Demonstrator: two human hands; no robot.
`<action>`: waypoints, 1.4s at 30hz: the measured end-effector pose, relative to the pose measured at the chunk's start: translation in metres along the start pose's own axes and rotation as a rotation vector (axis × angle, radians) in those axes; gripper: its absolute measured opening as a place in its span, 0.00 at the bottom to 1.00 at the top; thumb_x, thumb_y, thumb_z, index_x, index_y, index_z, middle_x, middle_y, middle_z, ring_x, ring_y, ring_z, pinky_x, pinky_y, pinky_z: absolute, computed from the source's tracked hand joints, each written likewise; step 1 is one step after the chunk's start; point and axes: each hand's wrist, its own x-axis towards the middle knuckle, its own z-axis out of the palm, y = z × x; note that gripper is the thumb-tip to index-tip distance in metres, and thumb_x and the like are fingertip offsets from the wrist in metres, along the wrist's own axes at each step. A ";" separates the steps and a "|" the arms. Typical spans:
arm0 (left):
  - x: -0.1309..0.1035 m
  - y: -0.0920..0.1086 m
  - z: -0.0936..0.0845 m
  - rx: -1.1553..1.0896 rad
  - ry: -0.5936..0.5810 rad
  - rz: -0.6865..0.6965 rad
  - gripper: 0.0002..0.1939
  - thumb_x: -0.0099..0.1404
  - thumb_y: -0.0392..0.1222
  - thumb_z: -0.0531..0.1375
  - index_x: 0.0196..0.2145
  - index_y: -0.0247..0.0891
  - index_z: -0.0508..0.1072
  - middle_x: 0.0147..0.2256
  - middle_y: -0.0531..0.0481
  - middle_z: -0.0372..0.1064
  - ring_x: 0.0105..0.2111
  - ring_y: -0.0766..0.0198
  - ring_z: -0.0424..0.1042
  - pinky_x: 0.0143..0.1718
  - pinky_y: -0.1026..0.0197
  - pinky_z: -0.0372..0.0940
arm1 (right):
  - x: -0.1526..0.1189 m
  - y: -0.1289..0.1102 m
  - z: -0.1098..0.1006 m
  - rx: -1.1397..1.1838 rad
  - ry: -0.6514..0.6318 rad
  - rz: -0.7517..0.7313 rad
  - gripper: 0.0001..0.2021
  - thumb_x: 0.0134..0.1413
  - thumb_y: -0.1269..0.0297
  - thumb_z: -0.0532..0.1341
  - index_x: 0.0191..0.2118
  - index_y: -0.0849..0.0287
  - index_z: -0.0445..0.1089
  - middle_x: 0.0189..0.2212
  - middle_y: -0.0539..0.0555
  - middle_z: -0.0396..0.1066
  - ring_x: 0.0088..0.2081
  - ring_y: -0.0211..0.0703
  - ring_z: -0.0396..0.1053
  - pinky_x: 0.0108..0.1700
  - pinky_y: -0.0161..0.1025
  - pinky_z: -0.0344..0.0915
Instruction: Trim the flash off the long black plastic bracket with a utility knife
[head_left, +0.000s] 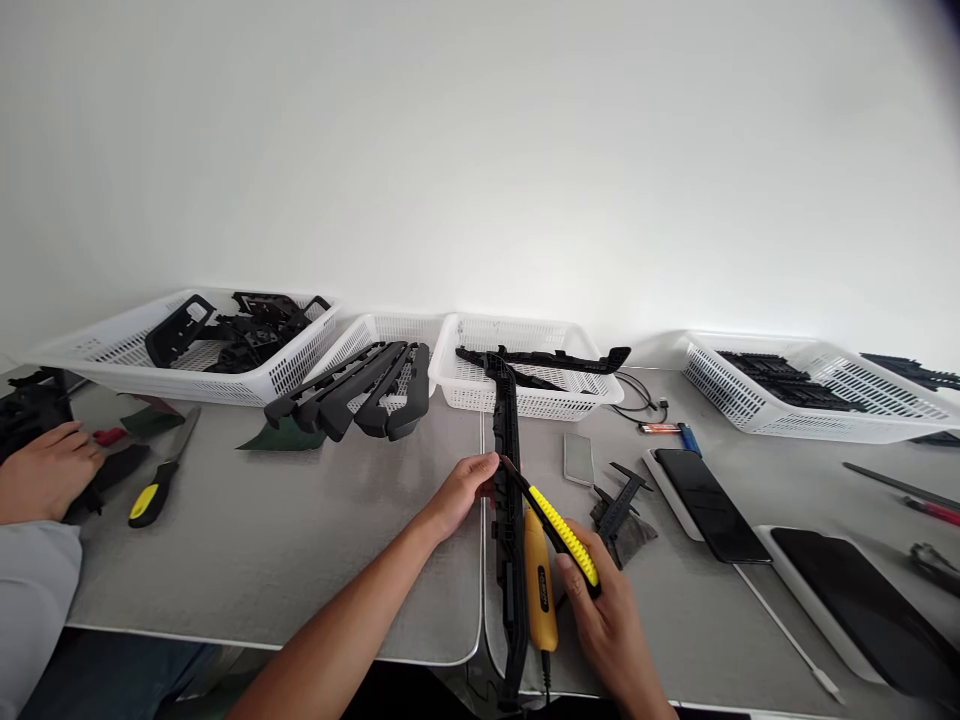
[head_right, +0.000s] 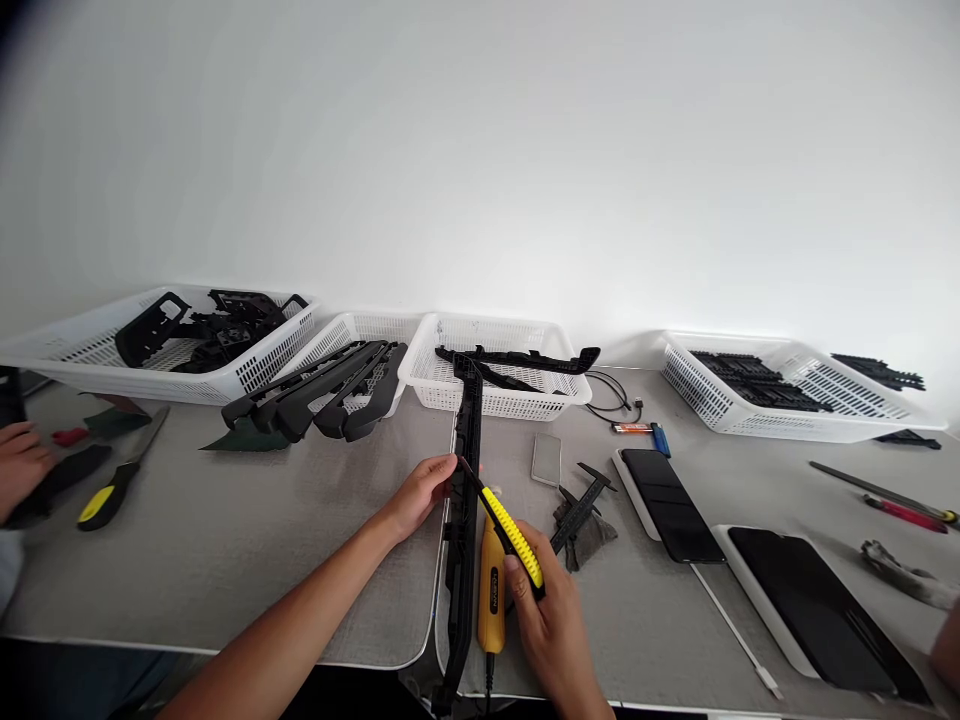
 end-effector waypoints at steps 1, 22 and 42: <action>0.000 0.000 0.000 0.000 0.000 0.000 0.30 0.65 0.67 0.65 0.42 0.34 0.84 0.33 0.45 0.78 0.30 0.62 0.71 0.33 0.62 0.63 | 0.000 0.001 0.000 0.002 0.011 0.005 0.19 0.72 0.51 0.57 0.58 0.55 0.72 0.48 0.55 0.80 0.48 0.45 0.79 0.42 0.32 0.74; -0.004 0.014 0.006 -0.089 0.087 0.002 0.19 0.59 0.52 0.66 0.42 0.36 0.81 0.33 0.48 0.75 0.33 0.61 0.71 0.34 0.62 0.63 | 0.001 0.003 0.002 -0.031 0.039 0.065 0.21 0.71 0.49 0.58 0.58 0.57 0.73 0.49 0.57 0.81 0.47 0.48 0.79 0.40 0.34 0.75; -0.004 0.015 0.005 -0.028 0.140 -0.022 0.15 0.56 0.51 0.66 0.35 0.36 0.77 0.29 0.50 0.71 0.30 0.60 0.69 0.31 0.61 0.62 | 0.002 -0.001 0.001 -0.042 0.082 0.023 0.21 0.69 0.48 0.58 0.55 0.57 0.76 0.46 0.57 0.82 0.45 0.49 0.80 0.41 0.35 0.76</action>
